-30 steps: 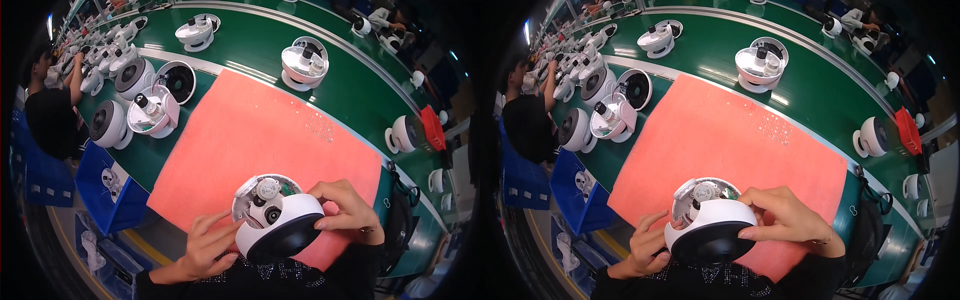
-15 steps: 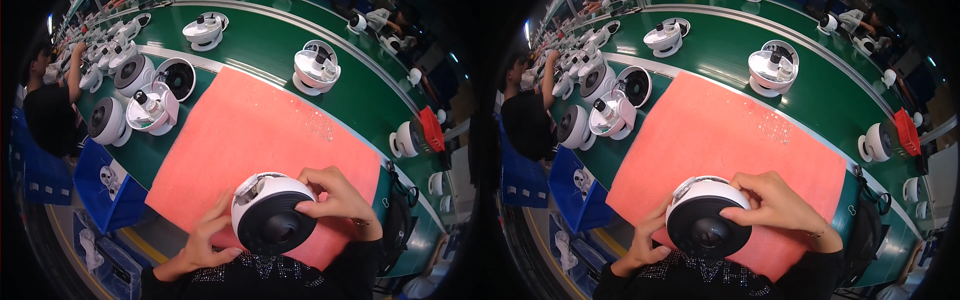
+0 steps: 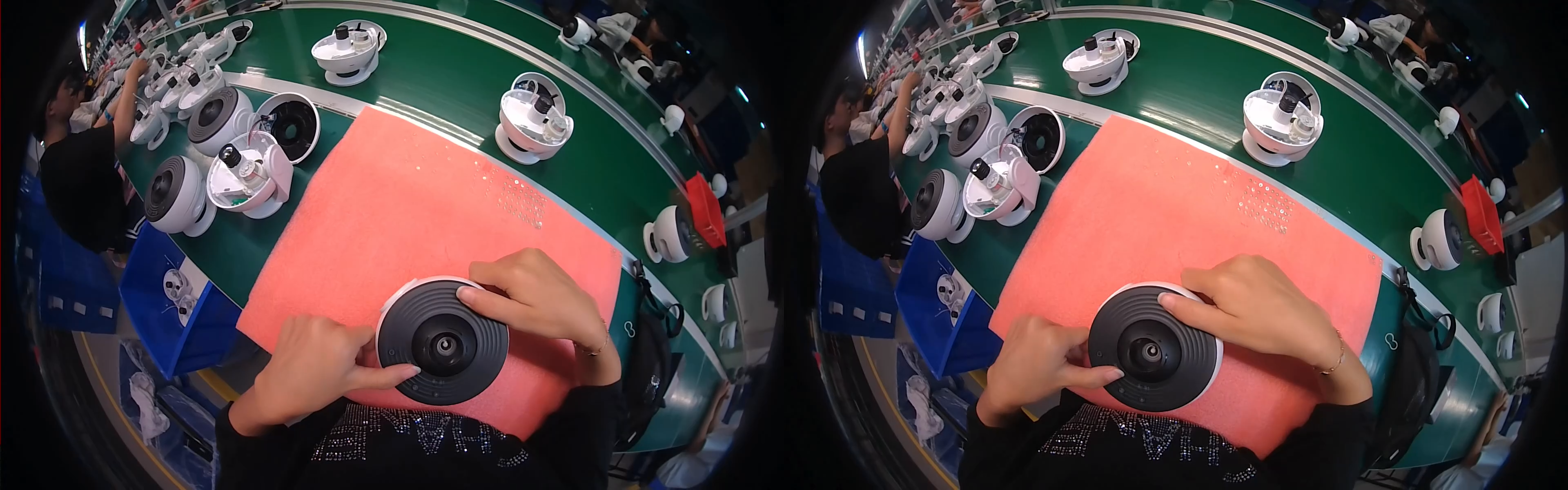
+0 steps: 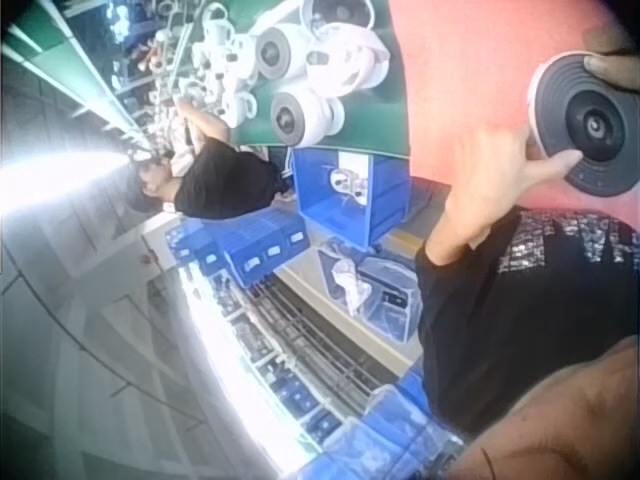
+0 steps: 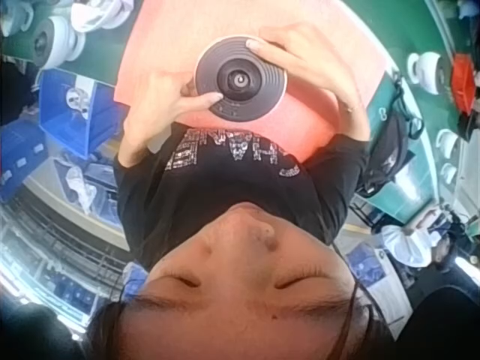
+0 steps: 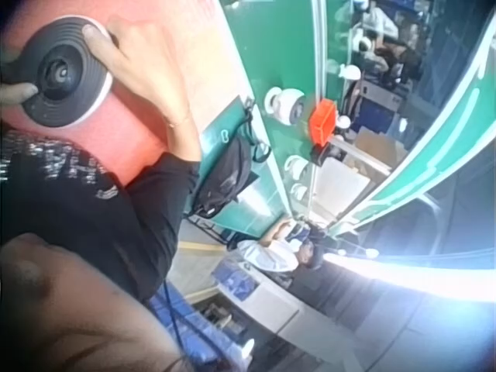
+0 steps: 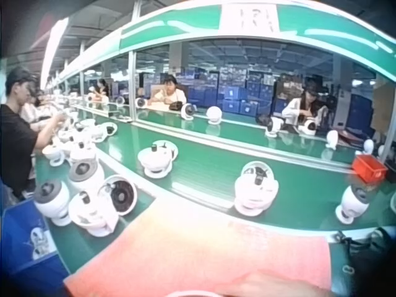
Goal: Assembling various components of dome security cameras on a production line.
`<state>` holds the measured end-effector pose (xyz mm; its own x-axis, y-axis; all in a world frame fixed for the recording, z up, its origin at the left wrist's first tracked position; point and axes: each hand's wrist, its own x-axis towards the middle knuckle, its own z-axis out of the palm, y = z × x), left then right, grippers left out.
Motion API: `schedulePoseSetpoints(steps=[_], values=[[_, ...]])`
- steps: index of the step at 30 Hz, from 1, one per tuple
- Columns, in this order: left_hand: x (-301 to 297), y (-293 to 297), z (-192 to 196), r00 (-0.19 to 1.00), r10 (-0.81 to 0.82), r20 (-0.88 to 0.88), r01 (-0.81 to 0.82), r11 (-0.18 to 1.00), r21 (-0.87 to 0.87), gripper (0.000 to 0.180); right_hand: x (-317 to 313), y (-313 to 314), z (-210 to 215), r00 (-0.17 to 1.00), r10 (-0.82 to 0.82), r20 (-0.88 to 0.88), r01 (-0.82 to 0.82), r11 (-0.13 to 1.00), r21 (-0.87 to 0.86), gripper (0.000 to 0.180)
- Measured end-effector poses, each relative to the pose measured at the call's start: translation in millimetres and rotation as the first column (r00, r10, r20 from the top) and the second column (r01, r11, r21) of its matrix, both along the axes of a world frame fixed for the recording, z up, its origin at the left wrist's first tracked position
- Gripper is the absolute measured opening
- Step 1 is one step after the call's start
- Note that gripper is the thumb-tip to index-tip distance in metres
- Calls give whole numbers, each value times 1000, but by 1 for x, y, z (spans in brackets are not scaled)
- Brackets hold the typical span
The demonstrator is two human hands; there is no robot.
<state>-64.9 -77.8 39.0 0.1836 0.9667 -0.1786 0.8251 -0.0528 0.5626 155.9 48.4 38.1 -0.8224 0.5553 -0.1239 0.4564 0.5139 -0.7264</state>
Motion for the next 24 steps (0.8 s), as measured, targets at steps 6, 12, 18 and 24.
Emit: schedulePoseSetpoints(steps=[6,12,18,24], values=[[2,3,11,996,-35,-84,34,999,-11,41,7,-1,-12,996,79,-41,-70,979,189,38],[-4,2,9,998,-22,-59,24,1000,19,42,-1,-19,6,986,61,-155,43,804,593,38],[-8,2,13,999,-11,-48,12,1000,24,44,-6,-29,19,896,401,-191,-308,871,382,42],[-13,6,16,995,-26,-97,26,1000,1,42,-14,-34,12,895,337,-292,-250,922,296,59]])
